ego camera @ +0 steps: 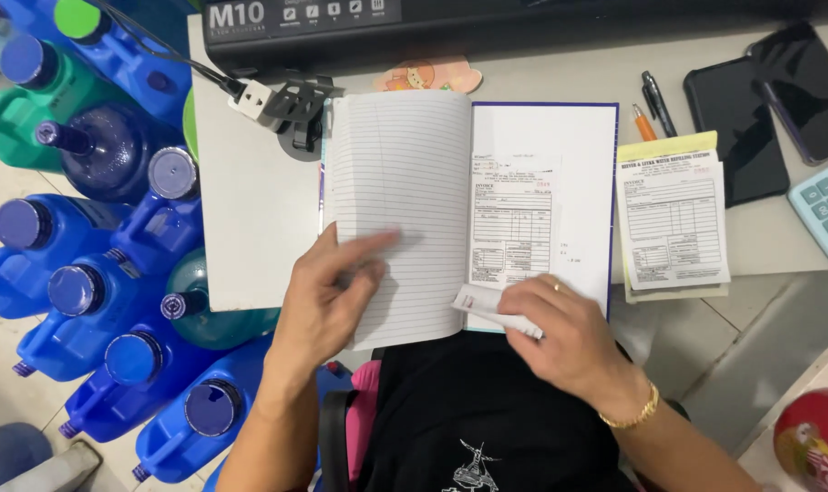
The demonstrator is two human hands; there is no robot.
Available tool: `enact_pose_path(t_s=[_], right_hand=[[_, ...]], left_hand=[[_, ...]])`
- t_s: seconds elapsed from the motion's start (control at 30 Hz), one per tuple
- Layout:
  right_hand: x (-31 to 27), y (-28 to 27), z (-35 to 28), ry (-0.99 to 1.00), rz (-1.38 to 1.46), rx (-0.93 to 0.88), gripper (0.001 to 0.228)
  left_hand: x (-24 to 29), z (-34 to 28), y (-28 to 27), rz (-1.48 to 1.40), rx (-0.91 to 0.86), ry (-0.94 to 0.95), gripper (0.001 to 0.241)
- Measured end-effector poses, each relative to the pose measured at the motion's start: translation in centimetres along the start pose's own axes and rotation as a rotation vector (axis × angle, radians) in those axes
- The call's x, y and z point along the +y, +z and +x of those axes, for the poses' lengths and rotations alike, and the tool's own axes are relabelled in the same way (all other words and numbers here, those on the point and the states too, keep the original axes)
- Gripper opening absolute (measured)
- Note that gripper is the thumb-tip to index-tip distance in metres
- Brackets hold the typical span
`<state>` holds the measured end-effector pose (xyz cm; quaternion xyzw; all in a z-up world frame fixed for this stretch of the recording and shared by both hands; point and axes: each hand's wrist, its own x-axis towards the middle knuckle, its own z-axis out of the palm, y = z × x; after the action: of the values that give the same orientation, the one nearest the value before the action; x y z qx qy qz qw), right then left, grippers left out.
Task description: Recording data in a logbook and sealing water jug caps using a heat gun
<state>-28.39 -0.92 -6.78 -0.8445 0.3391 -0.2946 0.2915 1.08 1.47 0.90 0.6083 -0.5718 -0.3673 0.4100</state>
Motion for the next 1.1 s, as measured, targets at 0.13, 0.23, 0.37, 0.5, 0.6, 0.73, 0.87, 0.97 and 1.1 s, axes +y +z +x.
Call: enact_pose_path(t_s=[0.13, 0.23, 0.37, 0.5, 0.6, 0.73, 0.87, 0.97, 1.1], right_hand=[[-3.3, -1.6, 2.1, 0.005, 0.204, 0.092, 0.009], [-5.2, -2.2, 4.0, -0.128, 0.321, 0.097, 0.012], [-5.2, 1.0, 6.0, 0.143, 0.370, 0.237, 0.018], [-5.4, 1.6, 9.8, 0.567, 1.064, 0.189, 0.025], [-5.9, 1.6, 12.3, 0.581, 1.215, 0.124, 0.024], [-5.9, 2.2, 13.2, 0.672, 1.437, 0.111, 0.023], [-5.3, 2.8, 12.5, 0.658, 1.391, 0.091, 0.026], [-3.7, 5.2, 10.9, 0.499, 0.966, 0.107, 0.027], [-3.3, 2.5, 10.4, 0.358, 0.264, -0.096, 0.062]], left_hand=[[-0.7, -0.1, -0.2, -0.024, -0.010, -0.022, 0.024], [-0.5, -0.3, -0.8, -0.014, -0.034, -0.185, 0.019], [-1.7, -0.4, -1.2, -0.164, -0.083, -0.109, 0.058], [-3.4, -0.7, -1.0, -0.197, -0.045, -0.124, 0.050], [-2.2, -0.4, -1.3, -0.242, -0.033, -0.149, 0.057], [-3.6, -0.5, -1.3, -0.253, -0.009, -0.182, 0.056], [-3.9, -0.7, -1.3, -0.245, 0.034, -0.237, 0.072], [-3.1, -0.6, -1.0, -0.240, 0.067, -0.248, 0.052], [-2.1, -0.3, -0.4, -0.239, 0.129, -0.248, 0.025]])
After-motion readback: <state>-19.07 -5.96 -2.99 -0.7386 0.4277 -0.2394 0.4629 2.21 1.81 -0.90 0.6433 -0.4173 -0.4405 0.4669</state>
